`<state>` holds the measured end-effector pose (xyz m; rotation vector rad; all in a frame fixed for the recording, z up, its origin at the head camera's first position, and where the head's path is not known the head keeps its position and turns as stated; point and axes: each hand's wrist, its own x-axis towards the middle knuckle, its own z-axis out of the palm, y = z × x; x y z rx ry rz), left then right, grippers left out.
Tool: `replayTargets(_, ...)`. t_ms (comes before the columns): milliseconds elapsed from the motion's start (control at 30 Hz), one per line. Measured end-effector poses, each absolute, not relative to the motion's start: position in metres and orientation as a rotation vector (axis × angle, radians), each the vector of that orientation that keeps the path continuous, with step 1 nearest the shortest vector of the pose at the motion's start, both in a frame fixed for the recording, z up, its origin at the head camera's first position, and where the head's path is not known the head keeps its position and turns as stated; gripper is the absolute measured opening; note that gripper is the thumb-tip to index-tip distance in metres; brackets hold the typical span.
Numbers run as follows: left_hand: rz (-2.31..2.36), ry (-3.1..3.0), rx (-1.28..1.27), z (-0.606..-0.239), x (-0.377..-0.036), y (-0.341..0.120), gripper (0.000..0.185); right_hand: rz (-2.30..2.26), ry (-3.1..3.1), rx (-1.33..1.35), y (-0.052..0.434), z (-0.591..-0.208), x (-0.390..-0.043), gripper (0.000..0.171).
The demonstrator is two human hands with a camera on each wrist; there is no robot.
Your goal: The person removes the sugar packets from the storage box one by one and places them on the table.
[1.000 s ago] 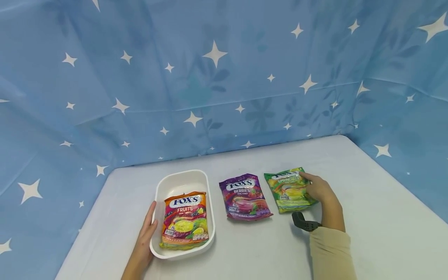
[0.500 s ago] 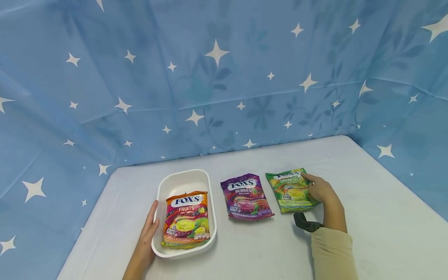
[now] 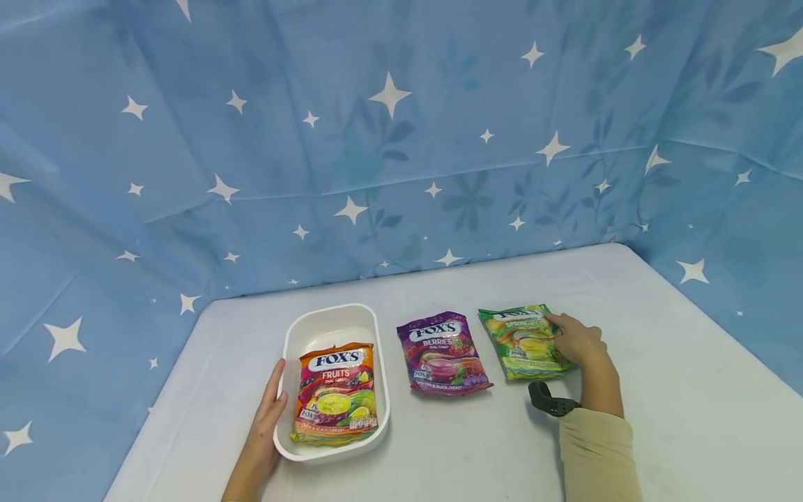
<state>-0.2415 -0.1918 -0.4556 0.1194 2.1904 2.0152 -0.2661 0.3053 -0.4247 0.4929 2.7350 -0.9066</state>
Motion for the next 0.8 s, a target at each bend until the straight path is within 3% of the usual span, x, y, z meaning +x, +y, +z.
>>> replayTargets(467, 2.014, 2.193, 0.096, -0.456, -0.241, -0.191, 0.056, -0.817, 2.783, 0.422, 0.305, -0.429, -0.267, 0.061)
replayTargets(800, 2.010, 2.220, 0.102, -0.459, -0.241, -0.191, 0.056, -0.842, 2.855, 0.310, 0.287, -0.423, -0.270, 0.076)
